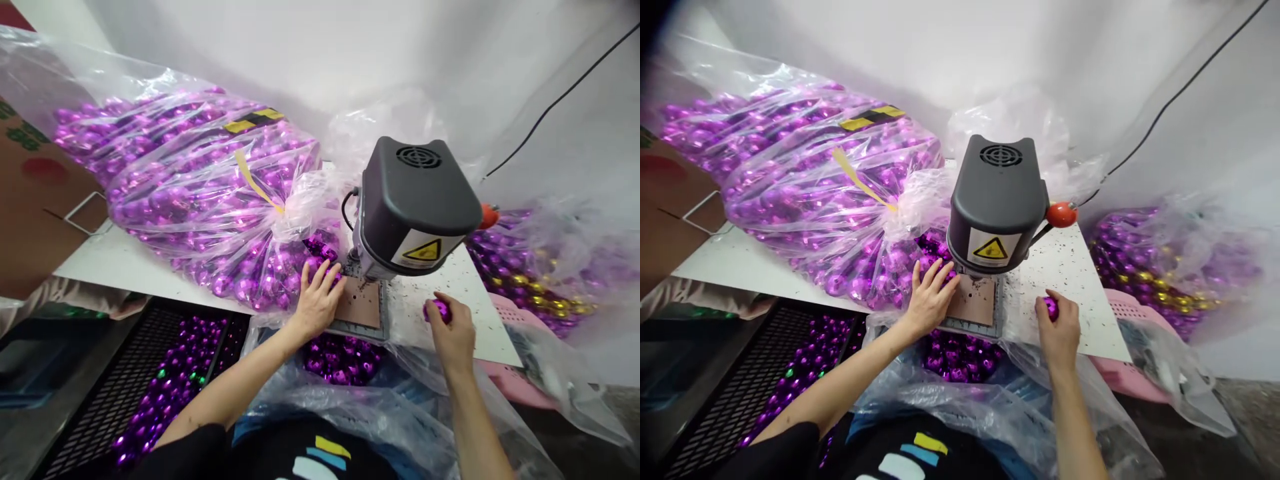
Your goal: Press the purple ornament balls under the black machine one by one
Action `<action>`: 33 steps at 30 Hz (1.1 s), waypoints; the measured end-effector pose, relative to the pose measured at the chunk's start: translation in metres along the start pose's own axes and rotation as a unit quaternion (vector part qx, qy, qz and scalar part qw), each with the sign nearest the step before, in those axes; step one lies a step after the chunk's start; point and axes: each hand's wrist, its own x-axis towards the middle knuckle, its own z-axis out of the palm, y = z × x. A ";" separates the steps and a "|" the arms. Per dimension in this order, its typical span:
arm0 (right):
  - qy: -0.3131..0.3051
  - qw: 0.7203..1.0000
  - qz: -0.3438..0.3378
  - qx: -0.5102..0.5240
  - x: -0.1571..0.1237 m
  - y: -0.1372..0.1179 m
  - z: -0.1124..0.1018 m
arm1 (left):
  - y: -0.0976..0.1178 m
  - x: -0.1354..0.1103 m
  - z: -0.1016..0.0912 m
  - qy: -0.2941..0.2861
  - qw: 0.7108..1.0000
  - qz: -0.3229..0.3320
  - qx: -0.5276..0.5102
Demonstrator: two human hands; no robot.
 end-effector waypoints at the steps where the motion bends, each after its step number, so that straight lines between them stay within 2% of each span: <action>1: -0.011 0.999 0.010 0.031 -0.007 -0.007 0.001 | -0.003 0.005 0.001 -0.008 1.000 -0.007 0.004; 5: -0.087 0.980 0.067 0.167 -0.038 -0.034 0.005 | -0.012 0.010 -0.003 -0.012 0.999 -0.042 0.022; 10: -0.256 0.910 0.103 0.310 -0.065 -0.063 0.010 | -0.006 0.005 -0.005 -0.021 0.997 -0.071 0.032; 12: -0.296 0.889 0.099 0.336 -0.070 -0.071 0.014 | -0.003 0.002 -0.004 -0.025 0.996 -0.078 0.023; 15: -0.305 0.886 0.092 0.336 -0.073 -0.075 0.021 | 0.002 -0.004 -0.006 -0.010 0.997 -0.070 -0.019; 18: -0.287 0.903 0.076 0.310 -0.074 -0.074 0.029 | 0.013 -0.013 -0.014 0.008 0.987 -0.049 -0.150; 20: -0.269 0.920 0.060 0.280 -0.076 -0.072 0.034 | 0.023 -0.016 -0.019 -0.016 0.957 -0.074 -0.280; 22: -0.248 0.937 0.041 0.241 -0.078 -0.072 0.040 | 0.031 -0.015 -0.020 -0.075 0.906 -0.127 -0.396; 24: -0.228 0.952 0.020 0.205 -0.081 -0.073 0.045 | 0.036 -0.010 -0.019 -0.137 0.854 -0.169 -0.473; 26: -0.217 0.959 0.000 0.180 -0.083 -0.074 0.048 | 0.036 -0.003 -0.017 -0.174 0.818 -0.186 -0.515; 30: -0.226 0.961 -0.015 0.157 -0.083 -0.075 0.042 | 0.026 0.005 -0.015 -0.191 0.776 -0.202 -0.566; 33: -0.207 0.967 0.005 0.148 -0.075 -0.071 0.029 | 0.014 0.005 -0.011 -0.156 0.736 -0.269 -0.601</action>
